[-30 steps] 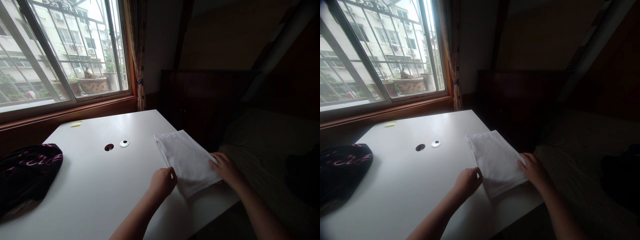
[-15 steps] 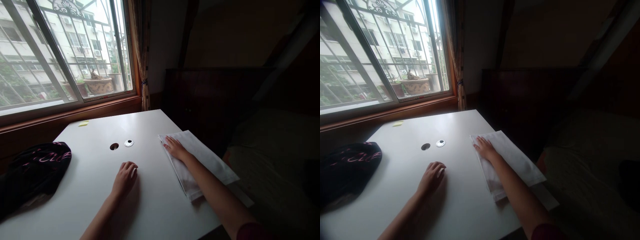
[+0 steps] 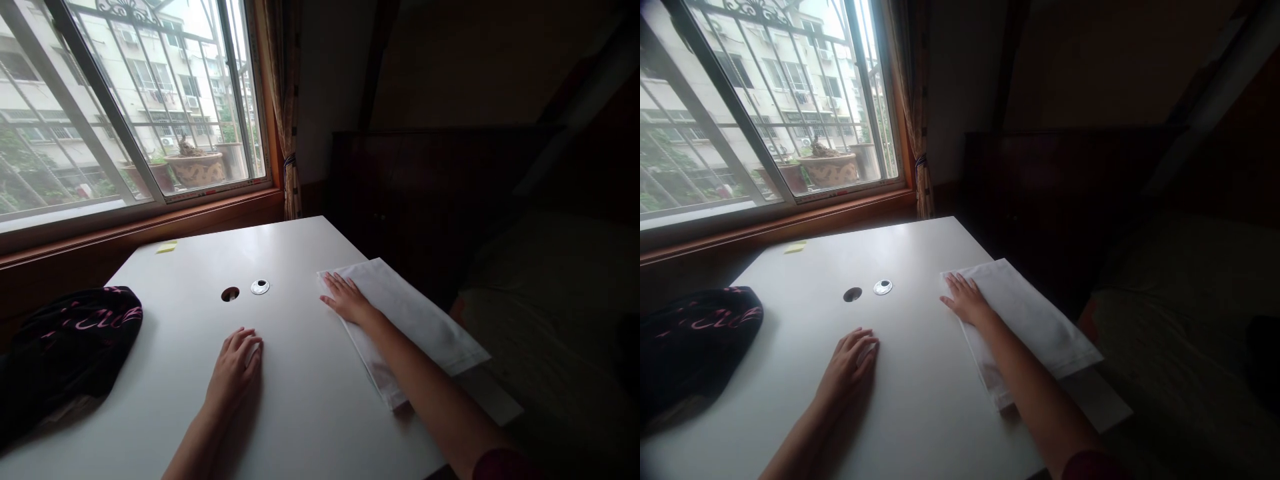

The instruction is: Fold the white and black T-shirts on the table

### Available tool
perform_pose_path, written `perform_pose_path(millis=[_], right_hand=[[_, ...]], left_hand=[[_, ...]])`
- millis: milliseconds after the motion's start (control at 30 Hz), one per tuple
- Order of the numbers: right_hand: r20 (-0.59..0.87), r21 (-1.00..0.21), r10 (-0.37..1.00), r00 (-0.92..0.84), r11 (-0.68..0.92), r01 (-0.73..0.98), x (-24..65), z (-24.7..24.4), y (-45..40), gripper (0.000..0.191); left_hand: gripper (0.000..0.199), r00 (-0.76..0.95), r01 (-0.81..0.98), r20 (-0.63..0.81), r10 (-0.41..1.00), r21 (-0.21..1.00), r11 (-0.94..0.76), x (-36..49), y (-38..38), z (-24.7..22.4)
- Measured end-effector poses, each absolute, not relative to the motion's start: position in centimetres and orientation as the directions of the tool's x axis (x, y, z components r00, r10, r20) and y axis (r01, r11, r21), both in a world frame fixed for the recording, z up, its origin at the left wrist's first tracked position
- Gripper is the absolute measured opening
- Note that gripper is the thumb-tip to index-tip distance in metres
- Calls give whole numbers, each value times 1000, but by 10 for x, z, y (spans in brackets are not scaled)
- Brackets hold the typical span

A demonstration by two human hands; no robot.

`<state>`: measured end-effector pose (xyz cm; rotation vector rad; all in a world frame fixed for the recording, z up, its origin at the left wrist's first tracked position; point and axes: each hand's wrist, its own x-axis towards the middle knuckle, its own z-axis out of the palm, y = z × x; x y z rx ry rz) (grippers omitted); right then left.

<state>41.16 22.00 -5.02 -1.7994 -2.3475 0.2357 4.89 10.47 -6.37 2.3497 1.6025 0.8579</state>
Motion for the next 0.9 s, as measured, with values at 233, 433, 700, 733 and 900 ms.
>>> perform_pose_path(millis=[233, 433, 700, 733, 900], right_hand=[[-32, -281, 978, -206, 189, 941, 461, -47, 244, 77], [-51, -196, 992, 112, -120, 973, 532, -54, 261, 69], [-46, -193, 964, 263, -267, 944, 546, -52, 260, 73], [-41, -189, 969, 242, -246, 951, 536, -51, 261, 72], [-43, -198, 997, 64, -72, 978, 467, -50, 269, 70]], left_hand=[[26, 252, 792, 344, 905, 464, -397, 47, 104, -63], [25, 264, 780, 354, 897, 469, -414, 45, 106, -66], [23, 272, 784, 371, 888, 450, -428, 46, 107, -66], [23, 274, 785, 369, 888, 447, -428, 46, 107, -66], [24, 289, 789, 356, 889, 437, -431, 46, 108, -66]])
